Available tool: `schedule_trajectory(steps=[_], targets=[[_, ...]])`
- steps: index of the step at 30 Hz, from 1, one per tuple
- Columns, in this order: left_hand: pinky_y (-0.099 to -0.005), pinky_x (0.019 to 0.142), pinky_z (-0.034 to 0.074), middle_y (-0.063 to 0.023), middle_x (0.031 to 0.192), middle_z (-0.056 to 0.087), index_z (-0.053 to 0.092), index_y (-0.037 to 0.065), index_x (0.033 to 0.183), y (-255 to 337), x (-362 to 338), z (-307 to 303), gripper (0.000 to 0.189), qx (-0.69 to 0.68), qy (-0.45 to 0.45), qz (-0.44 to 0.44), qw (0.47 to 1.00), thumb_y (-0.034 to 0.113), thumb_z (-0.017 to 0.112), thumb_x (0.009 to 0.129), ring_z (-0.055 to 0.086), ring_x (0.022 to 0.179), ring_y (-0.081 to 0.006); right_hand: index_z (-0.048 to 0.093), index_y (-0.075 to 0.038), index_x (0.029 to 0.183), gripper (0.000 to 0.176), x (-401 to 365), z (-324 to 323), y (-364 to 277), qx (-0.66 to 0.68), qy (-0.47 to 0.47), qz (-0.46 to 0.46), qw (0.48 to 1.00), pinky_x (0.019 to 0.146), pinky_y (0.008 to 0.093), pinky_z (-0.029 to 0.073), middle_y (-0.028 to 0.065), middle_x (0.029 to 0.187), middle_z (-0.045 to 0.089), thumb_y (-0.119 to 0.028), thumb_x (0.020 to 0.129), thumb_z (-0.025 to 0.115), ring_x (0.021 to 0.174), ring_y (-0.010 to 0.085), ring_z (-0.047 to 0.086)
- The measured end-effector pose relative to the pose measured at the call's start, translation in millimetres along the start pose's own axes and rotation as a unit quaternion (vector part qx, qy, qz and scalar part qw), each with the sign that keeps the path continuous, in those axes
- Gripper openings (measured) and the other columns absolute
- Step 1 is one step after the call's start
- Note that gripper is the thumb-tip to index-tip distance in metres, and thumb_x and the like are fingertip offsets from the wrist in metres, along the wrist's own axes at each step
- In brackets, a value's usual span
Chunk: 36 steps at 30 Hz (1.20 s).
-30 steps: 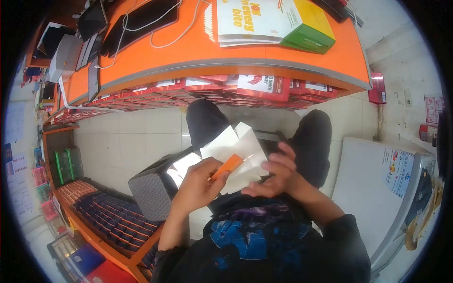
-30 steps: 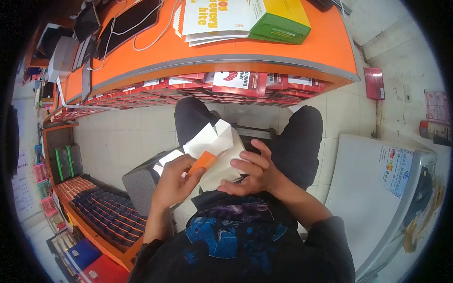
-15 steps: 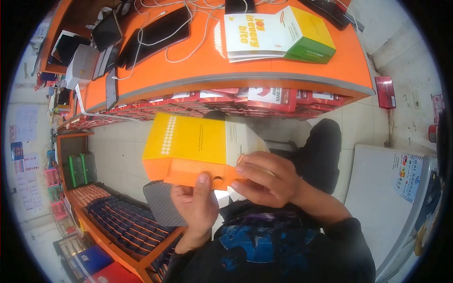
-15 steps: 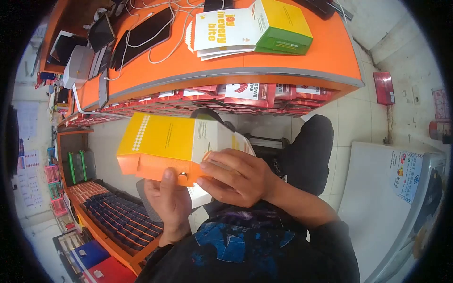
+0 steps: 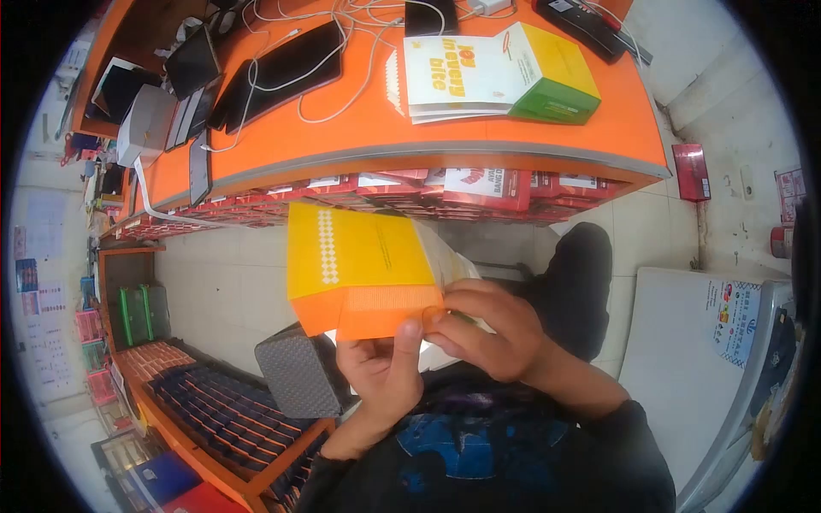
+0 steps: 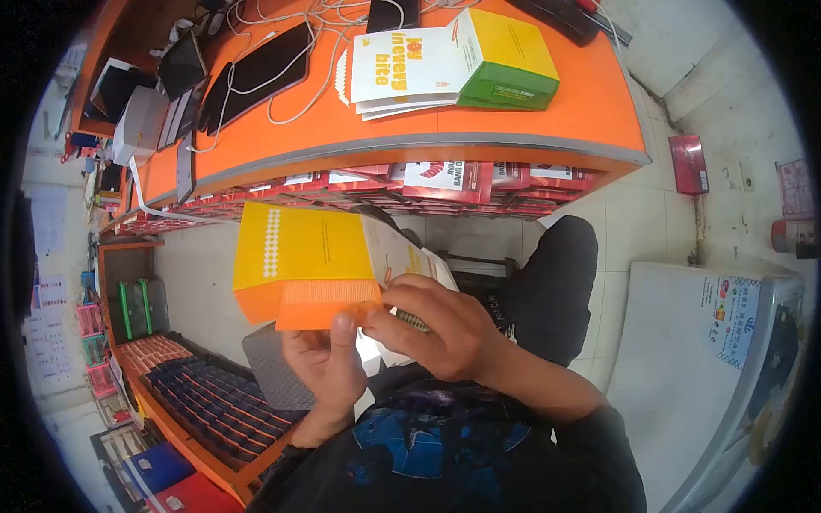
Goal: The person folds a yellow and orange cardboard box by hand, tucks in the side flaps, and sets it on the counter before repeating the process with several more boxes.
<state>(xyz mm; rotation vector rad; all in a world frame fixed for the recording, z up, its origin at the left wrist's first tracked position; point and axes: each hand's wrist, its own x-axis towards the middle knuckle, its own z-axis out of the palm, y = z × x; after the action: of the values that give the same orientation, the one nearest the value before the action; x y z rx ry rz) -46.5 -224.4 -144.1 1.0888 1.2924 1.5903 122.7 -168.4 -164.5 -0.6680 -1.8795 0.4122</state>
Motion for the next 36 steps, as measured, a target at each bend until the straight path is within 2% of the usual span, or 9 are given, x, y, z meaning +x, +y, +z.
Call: schedule_trajectory(steps=[5,7,9,10,11,13,17,22,36], targets=[[-0.0411,0.113,0.054,-0.02,0.152,0.055,0.041,-0.002,0.154,-9.5,8.7,-0.9,0.071,-0.098,-0.143,0.079,0.982,0.003,0.081,0.096,0.063,0.137,-0.0315,0.074,-0.001,0.113,0.027,12.4,-10.4,0.4,0.07,0.028,0.092,0.993,0.085,0.0414,0.063,0.015,0.107,0.075,-0.009,0.09,0.087,0.097,0.0331,0.076],[-0.0419,0.114,0.053,-0.0212,0.151,0.055,0.049,0.0,0.151,-2.7,16.9,-1.1,0.067,-0.075,-0.144,0.058,0.985,0.001,0.083,0.093,0.064,0.135,-0.0324,0.074,-0.001,0.112,0.024,15.2,-15.3,-1.8,0.117,0.032,0.143,0.982,0.086,0.0411,0.062,0.015,0.106,0.076,-0.007,0.092,0.085,0.097,0.0324,0.076],[-0.0391,0.107,0.056,-0.0194,0.144,0.062,0.063,-0.001,0.139,5.7,27.6,-3.5,0.052,0.14,-0.194,0.059,0.969,0.0,0.085,0.091,0.067,0.129,-0.029,0.074,-0.001,0.111,0.021,15.2,-16.3,-5.3,0.162,0.036,0.196,0.966,0.087,0.0409,0.061,0.0149,0.106,0.076,-0.005,0.094,0.084,0.096,0.0316,0.075],[-0.0344,0.098,0.059,-0.0176,0.129,0.072,0.074,-0.002,0.122,6.0,30.7,-4.1,0.033,0.183,-0.19,0.071,0.962,-0.002,0.085,0.091,0.072,0.117,-0.0243,0.073,0.0,0.11,0.017,14.8,-14.5,-8.6,0.188,0.048,0.22,0.956,0.088,0.0412,0.061,0.0148,0.104,0.076,-0.004,0.096,0.081,0.095,0.032,0.075],[-0.0344,0.098,0.059,-0.0176,0.129,0.072,0.074,-0.002,0.122,5.5,30.1,-3.1,0.033,0.183,-0.188,0.071,0.962,-0.002,0.085,0.091,0.072,0.117,-0.0243,0.073,0.0,0.109,0.013,14.9,-13.6,-10.2,0.213,0.059,0.244,0.944,0.089,0.0414,0.061,0.0148,0.103,0.076,-0.003,0.098,0.079,0.095,0.0324,0.075],[-0.0319,0.091,0.058,-0.015,0.113,0.079,0.076,-0.003,0.117,4.0,28.8,-0.8,0.024,0.169,-0.162,0.078,0.969,-0.004,0.082,0.094,0.075,0.105,-0.0214,0.073,0.0,0.11,0.015,20.4,-17.1,-6.2,0.178,0.051,0.194,0.963,0.089,0.0418,0.061,0.0153,0.105,0.074,-0.001,0.096,0.079,0.098,0.0333,0.075],[-0.0315,0.089,0.06,-0.0143,0.109,0.08,0.077,-0.003,0.117,-1.9,29.7,-6.6,0.02,0.064,-0.146,0.003,0.987,-0.004,0.08,0.097,0.076,0.097,-0.0199,0.072,0.001,0.113,0.027,25.5,-22.9,0.0,0.064,-0.008,0.06,0.996,0.09,0.0437,0.061,0.0176,0.113,0.064,0.003,0.087,0.08,0.108,0.0369,0.071],[-0.0307,0.082,0.062,-0.0116,0.106,0.08,0.076,-0.004,0.116,-4.7,34.8,0.0,0.016,-0.098,-0.095,-0.046,0.99,0.005,0.078,0.102,0.076,0.09,-0.0166,0.071,0.001,0.118,0.039,24.5,-17.3,1.6,0.035,-0.052,0.064,0.996,0.093,0.0448,0.062,0.0183,0.116,0.059,0.004,0.081,0.082,0.114,0.0379,0.069],[-0.0299,0.083,0.061,-0.0147,0.108,0.08,0.073,-0.007,0.12,-9.8,26.3,7.9,0.019,-0.11,-0.09,-0.044,0.989,0.008,0.071,0.108,0.075,0.088,-0.0169,0.068,0.006,0.117,0.031,28.3,-9.7,-3.6,-0.017,0.004,0.044,0.999,0.087,0.0406,0.065,0.0202,0.115,0.063,0.004,0.089,0.083,0.104,0.0352,0.072]])
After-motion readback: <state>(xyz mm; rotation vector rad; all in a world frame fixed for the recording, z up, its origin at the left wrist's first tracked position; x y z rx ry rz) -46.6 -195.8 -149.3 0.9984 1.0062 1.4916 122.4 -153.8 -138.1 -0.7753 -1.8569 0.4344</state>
